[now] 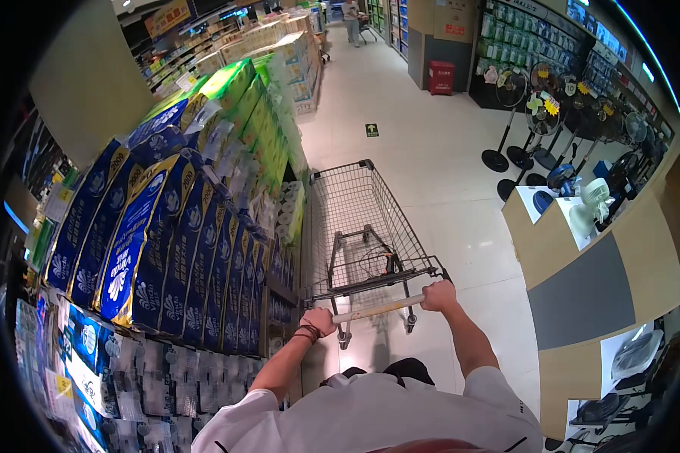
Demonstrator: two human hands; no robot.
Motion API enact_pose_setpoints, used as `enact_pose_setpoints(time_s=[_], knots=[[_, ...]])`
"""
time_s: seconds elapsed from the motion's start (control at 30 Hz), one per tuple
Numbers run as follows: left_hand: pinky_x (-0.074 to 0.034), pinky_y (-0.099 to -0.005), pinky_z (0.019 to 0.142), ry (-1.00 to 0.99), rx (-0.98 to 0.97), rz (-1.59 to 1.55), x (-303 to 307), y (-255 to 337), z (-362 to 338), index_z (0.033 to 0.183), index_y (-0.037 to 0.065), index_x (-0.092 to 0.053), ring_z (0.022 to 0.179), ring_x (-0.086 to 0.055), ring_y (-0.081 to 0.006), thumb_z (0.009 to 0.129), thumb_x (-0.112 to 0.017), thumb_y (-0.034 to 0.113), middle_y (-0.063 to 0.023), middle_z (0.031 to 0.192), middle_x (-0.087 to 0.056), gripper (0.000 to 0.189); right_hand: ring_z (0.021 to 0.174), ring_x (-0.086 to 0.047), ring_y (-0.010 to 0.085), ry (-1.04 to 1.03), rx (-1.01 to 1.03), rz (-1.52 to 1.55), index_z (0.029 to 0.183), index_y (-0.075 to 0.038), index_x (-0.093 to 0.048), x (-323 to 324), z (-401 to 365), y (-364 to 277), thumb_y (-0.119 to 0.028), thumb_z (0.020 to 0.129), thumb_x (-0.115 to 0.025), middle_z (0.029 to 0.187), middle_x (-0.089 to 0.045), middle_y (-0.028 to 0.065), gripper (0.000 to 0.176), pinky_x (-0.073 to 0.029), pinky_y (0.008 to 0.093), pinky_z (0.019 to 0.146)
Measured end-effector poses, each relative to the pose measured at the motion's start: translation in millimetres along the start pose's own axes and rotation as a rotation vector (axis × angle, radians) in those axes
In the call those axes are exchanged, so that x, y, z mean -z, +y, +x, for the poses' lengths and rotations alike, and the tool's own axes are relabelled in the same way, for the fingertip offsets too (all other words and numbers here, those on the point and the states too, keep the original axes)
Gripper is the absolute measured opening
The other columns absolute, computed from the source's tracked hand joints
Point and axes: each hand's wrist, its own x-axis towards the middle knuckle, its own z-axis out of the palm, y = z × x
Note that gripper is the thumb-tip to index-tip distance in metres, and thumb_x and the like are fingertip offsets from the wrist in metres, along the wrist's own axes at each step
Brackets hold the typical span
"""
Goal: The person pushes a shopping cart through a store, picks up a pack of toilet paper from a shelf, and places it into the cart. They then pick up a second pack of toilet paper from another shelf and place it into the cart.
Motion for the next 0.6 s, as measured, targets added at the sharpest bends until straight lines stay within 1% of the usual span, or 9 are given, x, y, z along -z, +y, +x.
enact_pose_setpoints(time_s=[0.07,0.2,0.3,0.37,0.47,0.5,0.53,0.57,0.6], knots=[[-0.059,-0.0474,0.086,0.003,-0.015,0.008,11,-4,17,0.101,0.009,-0.078,0.096,-0.073,-0.0378,0.082,-0.063,0.04,-0.0208,0.102,-0.075,0.04,0.072,-0.073,0.0308,0.057,0.011,0.0,0.079,-0.017,-0.077,-3,16,6,-0.036,0.071,-0.066,0.075,-0.074,0.0099,0.023,-0.057,0.0442,0.068],[-0.059,-0.0471,0.086,0.027,0.02,0.009,37,-8,48,0.099,0.009,-0.079,0.095,-0.073,-0.0374,0.081,-0.063,0.04,-0.0206,0.101,-0.075,0.039,0.069,-0.073,0.0313,0.087,0.006,0.01,0.077,-0.016,-0.076,4,48,16,-0.034,0.07,-0.066,0.073,-0.073,0.0102,0.022,-0.057,0.0441,0.067],[-0.059,-0.0466,0.086,0.045,0.032,0.003,51,-10,80,0.098,0.008,-0.079,0.095,-0.074,-0.0365,0.081,-0.064,0.039,-0.0205,0.1,-0.075,0.039,0.075,-0.075,0.0295,0.031,-0.014,-0.005,0.081,-0.016,-0.077,17,77,27,-0.035,0.073,-0.065,0.08,-0.076,0.0108,0.024,-0.058,0.0416,0.072],[-0.06,-0.0458,0.08,0.138,0.014,0.038,58,-12,101,0.091,0.012,-0.08,0.085,-0.075,-0.0354,0.082,-0.062,0.038,-0.0175,0.089,-0.076,0.033,0.074,-0.075,0.0295,0.065,-0.011,-0.012,0.08,-0.016,-0.077,18,99,40,-0.033,0.072,-0.064,0.078,-0.075,0.0109,0.023,-0.059,0.0418,0.071],[-0.06,-0.0458,0.08,0.141,0.012,0.013,75,-13,137,0.091,0.011,-0.079,0.084,-0.075,-0.0354,0.081,-0.062,0.037,-0.0177,0.089,-0.076,0.033,0.072,-0.074,0.0299,0.08,0.0,-0.015,0.079,-0.016,-0.077,25,136,58,-0.032,0.072,-0.064,0.077,-0.075,0.0112,0.021,-0.059,0.0423,0.069],[-0.06,-0.0456,0.082,0.124,0.022,0.006,83,-12,150,0.092,0.01,-0.079,0.087,-0.075,-0.0355,0.08,-0.063,0.037,-0.0184,0.092,-0.076,0.034,0.072,-0.074,0.0301,0.082,0.004,-0.015,0.079,-0.016,-0.077,27,148,67,-0.031,0.072,-0.064,0.076,-0.075,0.0113,0.021,-0.059,0.0425,0.069],[-0.059,-0.0454,0.084,0.106,0.032,0.001,91,-12,163,0.094,0.01,-0.079,0.091,-0.074,-0.0355,0.08,-0.064,0.038,-0.0191,0.095,-0.076,0.035,0.064,-0.071,0.0313,0.171,0.037,-0.006,0.074,-0.016,-0.075,24,163,77,-0.034,0.069,-0.064,0.068,-0.071,0.0102,0.022,-0.056,0.0437,0.061],[-0.059,-0.0452,0.086,0.085,0.044,0.002,100,-11,176,0.096,0.009,-0.079,0.094,-0.074,-0.0356,0.079,-0.065,0.038,-0.0198,0.098,-0.075,0.037,0.064,-0.071,0.0315,0.168,0.039,-0.011,0.074,-0.016,-0.075,24,179,89,-0.034,0.069,-0.064,0.068,-0.071,0.0103,0.022,-0.056,0.0438,0.061],[-0.059,-0.0451,0.085,0.083,0.053,0.003,105,-11,191,0.096,0.01,-0.08,0.093,-0.074,-0.0355,0.079,-0.064,0.038,-0.0194,0.097,-0.076,0.037,0.064,-0.071,0.0317,0.164,0.04,-0.01,0.074,-0.016,-0.075,28,194,95,-0.034,0.07,-0.064,0.068,-0.071,0.0105,0.022,-0.056,0.0439,0.061]])
